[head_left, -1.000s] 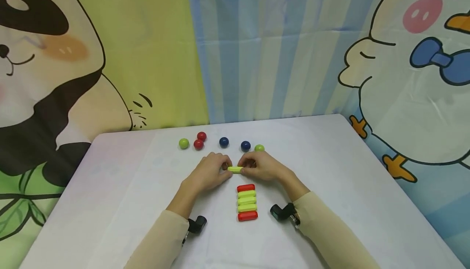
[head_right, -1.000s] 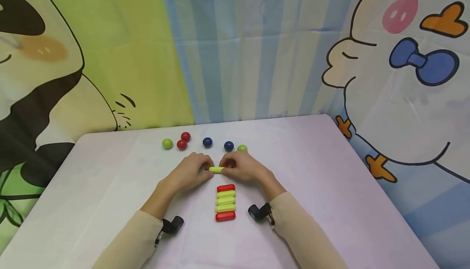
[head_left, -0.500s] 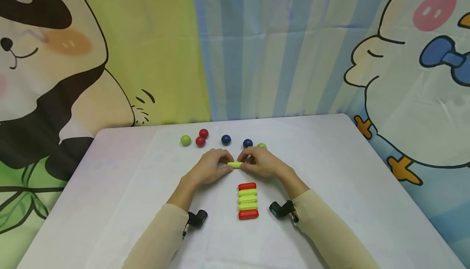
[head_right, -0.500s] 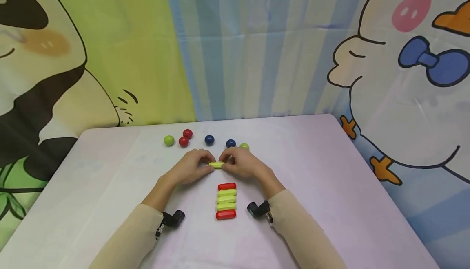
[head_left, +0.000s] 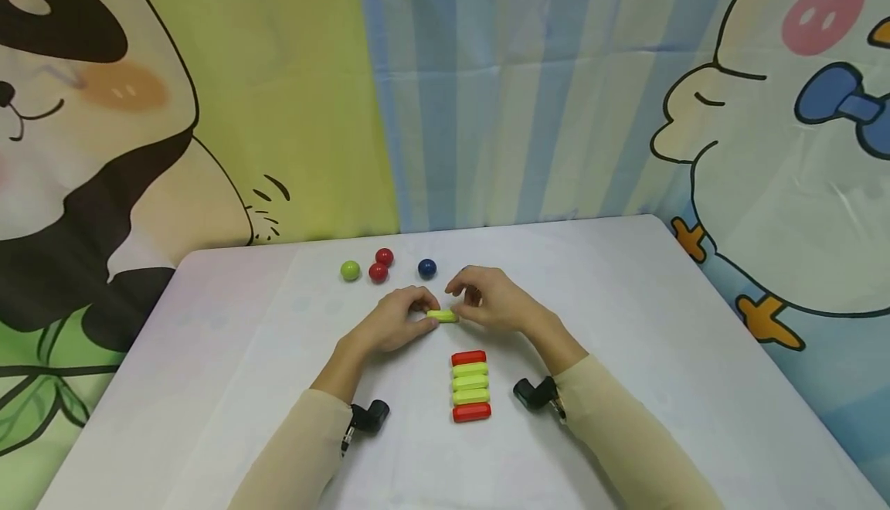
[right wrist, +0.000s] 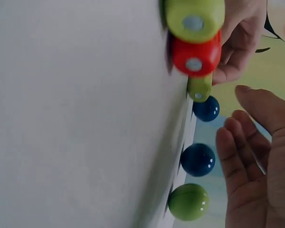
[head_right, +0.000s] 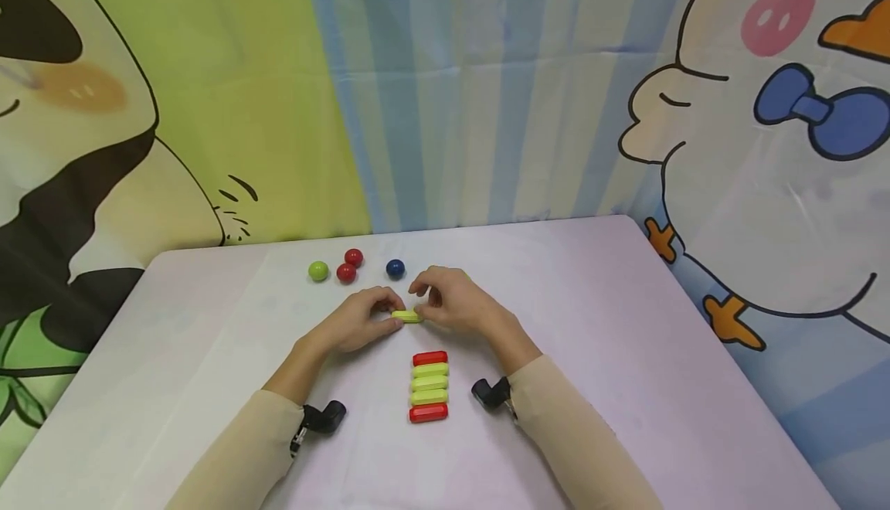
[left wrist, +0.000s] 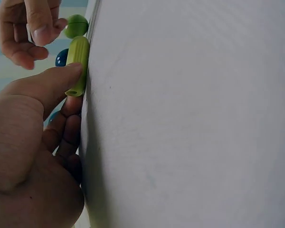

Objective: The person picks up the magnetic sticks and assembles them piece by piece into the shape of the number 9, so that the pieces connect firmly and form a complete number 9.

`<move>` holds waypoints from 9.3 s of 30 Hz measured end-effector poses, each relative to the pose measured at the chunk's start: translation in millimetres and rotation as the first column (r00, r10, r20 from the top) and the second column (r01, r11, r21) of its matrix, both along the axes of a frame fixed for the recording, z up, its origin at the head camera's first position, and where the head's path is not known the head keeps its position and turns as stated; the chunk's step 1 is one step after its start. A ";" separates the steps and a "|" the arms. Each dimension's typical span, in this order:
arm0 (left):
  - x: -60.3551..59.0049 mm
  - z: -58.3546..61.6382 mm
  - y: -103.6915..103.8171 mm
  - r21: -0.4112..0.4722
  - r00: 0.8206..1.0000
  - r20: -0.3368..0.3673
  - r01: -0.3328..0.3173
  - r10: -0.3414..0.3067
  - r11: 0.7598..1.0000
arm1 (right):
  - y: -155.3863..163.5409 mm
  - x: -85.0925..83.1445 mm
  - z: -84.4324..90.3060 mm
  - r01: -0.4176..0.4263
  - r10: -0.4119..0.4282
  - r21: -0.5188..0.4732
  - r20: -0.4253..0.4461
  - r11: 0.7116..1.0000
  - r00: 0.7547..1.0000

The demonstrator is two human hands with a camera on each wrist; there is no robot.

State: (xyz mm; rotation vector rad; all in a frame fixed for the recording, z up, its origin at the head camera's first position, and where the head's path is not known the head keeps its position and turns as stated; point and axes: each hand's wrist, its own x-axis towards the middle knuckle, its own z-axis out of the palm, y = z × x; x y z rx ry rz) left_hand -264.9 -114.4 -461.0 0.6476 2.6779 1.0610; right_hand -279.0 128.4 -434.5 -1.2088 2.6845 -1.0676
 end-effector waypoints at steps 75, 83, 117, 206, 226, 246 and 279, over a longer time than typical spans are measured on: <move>-2.0 -5.0 -7.0 0.091 0.996 0.091 -0.025 0.017 0.996 | 15.6 -9.3 20.9 0.066 -0.073 0.105 0.073 0.992 0.995; 0.8 -9.0 -12.0 0.098 0.994 0.106 -0.041 0.031 0.994 | 13.4 1.4 16.0 -0.003 -0.016 0.147 0.129 0.989 0.992; -2.3 -3.6 -10.5 0.121 0.996 0.086 -0.004 -0.007 0.993 | 15.4 8.7 -3.1 0.006 -0.037 0.154 0.197 0.988 0.980; -27.1 12.6 -44.3 -0.121 0.887 -0.283 -0.412 0.366 0.903 | 25.4 6.0 -22.1 0.048 -0.060 0.048 0.291 0.998 0.955; 5.7 15.3 -38.1 -0.122 0.956 -0.166 -0.264 0.243 0.957 | 27.3 9.8 -25.2 0.059 -0.062 0.017 0.282 0.998 0.958; 20.7 14.5 -26.2 -0.078 0.984 -0.084 -0.166 0.160 0.983 | 28.8 12.3 -26.5 0.088 -0.090 0.017 0.278 0.996 0.957; 27.6 13.5 -24.7 -0.019 0.997 -0.021 -0.072 0.072 0.997 | 24.2 15.1 -24.9 0.095 -0.098 0.023 0.278 0.995 0.956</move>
